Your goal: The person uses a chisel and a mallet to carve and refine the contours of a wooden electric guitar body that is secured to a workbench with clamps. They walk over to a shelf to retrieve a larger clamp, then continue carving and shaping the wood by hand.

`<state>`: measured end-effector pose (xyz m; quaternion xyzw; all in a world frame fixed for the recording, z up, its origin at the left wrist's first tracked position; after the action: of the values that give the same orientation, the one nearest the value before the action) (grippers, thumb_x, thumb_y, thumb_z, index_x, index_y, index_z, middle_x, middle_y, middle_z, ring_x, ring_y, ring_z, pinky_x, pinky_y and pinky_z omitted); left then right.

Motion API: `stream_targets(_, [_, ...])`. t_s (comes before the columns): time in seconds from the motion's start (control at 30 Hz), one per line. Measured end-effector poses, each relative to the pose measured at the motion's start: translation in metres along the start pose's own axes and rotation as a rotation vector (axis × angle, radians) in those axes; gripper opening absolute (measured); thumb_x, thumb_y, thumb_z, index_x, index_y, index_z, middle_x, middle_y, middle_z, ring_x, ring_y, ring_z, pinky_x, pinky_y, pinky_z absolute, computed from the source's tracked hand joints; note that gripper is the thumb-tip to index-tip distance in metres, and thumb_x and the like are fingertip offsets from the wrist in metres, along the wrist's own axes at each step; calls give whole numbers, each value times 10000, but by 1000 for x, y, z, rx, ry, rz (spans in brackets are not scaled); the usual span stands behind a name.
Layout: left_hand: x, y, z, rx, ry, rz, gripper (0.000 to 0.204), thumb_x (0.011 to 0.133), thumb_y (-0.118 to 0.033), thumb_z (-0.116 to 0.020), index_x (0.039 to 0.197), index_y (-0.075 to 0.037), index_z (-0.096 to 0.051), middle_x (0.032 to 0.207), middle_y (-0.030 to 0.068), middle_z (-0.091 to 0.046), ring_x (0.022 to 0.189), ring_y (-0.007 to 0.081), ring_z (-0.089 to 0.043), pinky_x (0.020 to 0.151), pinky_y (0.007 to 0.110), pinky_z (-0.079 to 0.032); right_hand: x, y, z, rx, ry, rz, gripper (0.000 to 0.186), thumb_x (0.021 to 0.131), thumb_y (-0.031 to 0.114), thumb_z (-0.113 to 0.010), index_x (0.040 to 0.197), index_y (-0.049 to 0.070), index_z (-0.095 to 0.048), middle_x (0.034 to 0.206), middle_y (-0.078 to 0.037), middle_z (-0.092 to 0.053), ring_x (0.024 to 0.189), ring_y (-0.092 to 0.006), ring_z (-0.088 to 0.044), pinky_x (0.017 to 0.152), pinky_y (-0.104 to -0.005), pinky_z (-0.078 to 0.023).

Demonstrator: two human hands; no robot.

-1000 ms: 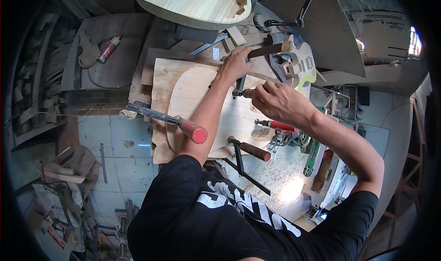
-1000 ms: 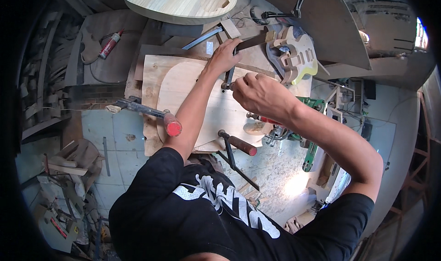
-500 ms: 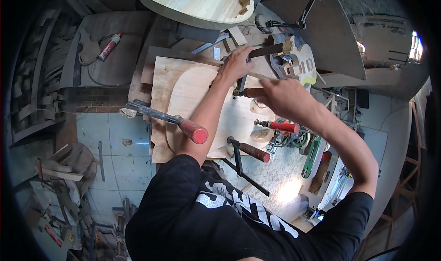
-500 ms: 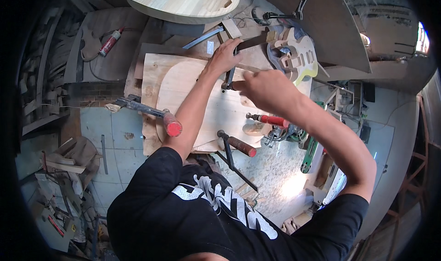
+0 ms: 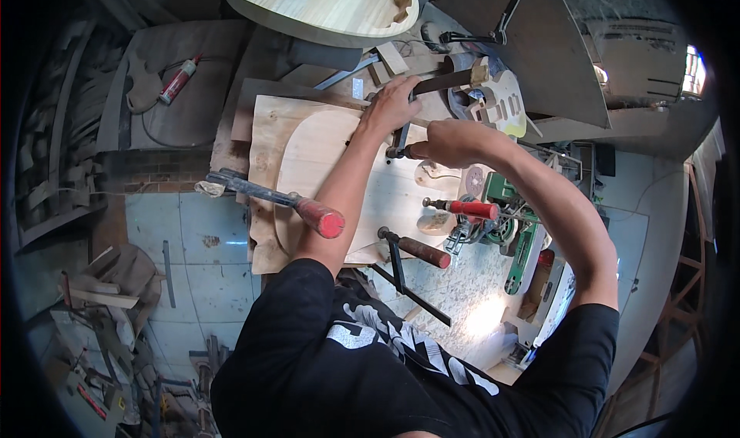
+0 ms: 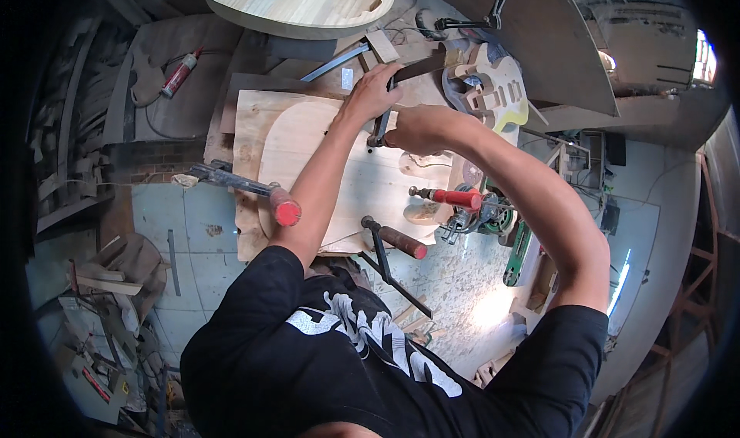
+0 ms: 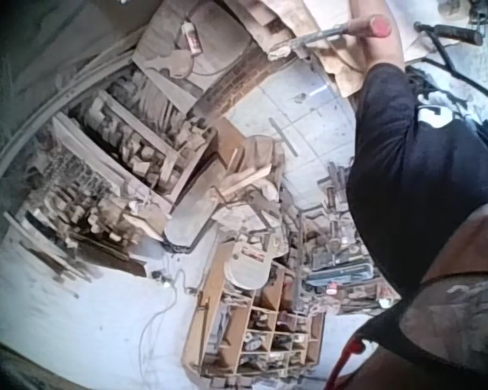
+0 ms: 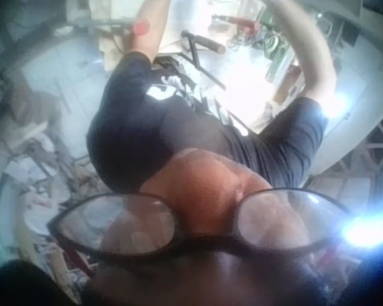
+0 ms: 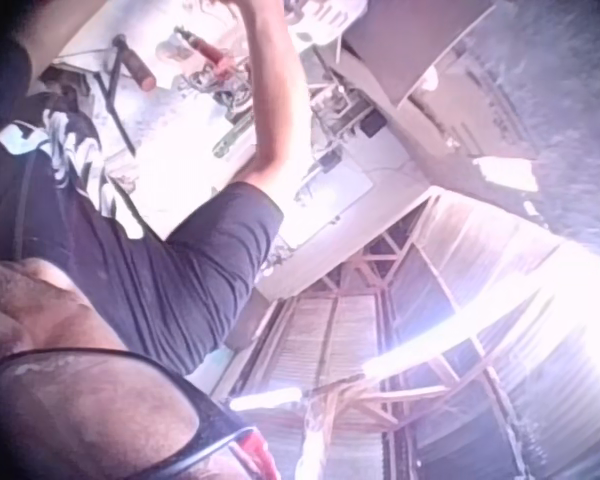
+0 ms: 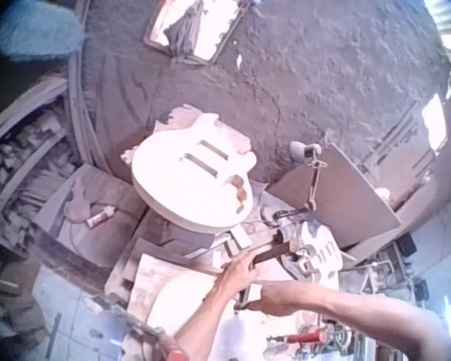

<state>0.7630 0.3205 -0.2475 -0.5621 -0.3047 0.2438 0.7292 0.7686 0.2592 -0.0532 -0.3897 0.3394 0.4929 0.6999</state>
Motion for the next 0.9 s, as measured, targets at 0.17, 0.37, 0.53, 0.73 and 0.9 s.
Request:
stream_targets(0.17, [3,2,2,23,-22,-37,537,826,-224,-648,1327,-47,-568,1222,219,-624,1143,403,-605,982,444,-491,-24,4,-43,-406,-575,333,343,932,344,-606,930,8,-679,763,-109,-658,739,-278,-672,624,-405,-521])
stream_targets(0.37, [2,0,1,23,-1,-22,528,833,-229,-641,1324,-45,-577,1251,220,-616,1160,401,-598,999,443,-482,-7,-5,-48,-652,-525,360,268,923,262,-569,806,46,-679,679,-79,-627,629,-245,-639,580,-396,-502])
stream_targets(0.53, [2,-8,2,19,26,5,539,839,-246,-642,1337,-51,-576,1292,212,-602,1181,390,-591,1017,431,-474,1,-10,-1,-74,-75,25,490,968,455,-557,913,-4,-721,815,-159,-712,807,-320,-709,735,-451,-545])
stream_targets(0.73, [-1,0,2,31,9,-2,553,840,-253,-650,1348,-50,-564,1287,215,-605,1186,387,-590,1016,431,-475,-25,2,-41,-744,-707,309,348,904,360,-653,1020,32,-663,834,-72,-635,689,-211,-647,599,-347,-507])
stream_targets(0.9, [-1,-2,3,48,19,9,560,836,-255,-652,1351,-52,-565,1273,219,-614,1176,391,-598,1014,433,-478,-18,-5,-43,-917,-647,301,201,931,209,-595,1009,45,-681,776,-70,-676,674,-220,-669,566,-351,-508])
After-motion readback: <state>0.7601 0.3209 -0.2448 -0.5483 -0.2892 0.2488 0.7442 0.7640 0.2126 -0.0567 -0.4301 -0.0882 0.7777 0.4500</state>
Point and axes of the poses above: each hand's wrist, its own x-axis towards the middle knuckle, its own z-axis out of the back of the hand, y = z × x, the point moved 2 cm from there along x, towards the middle knuckle
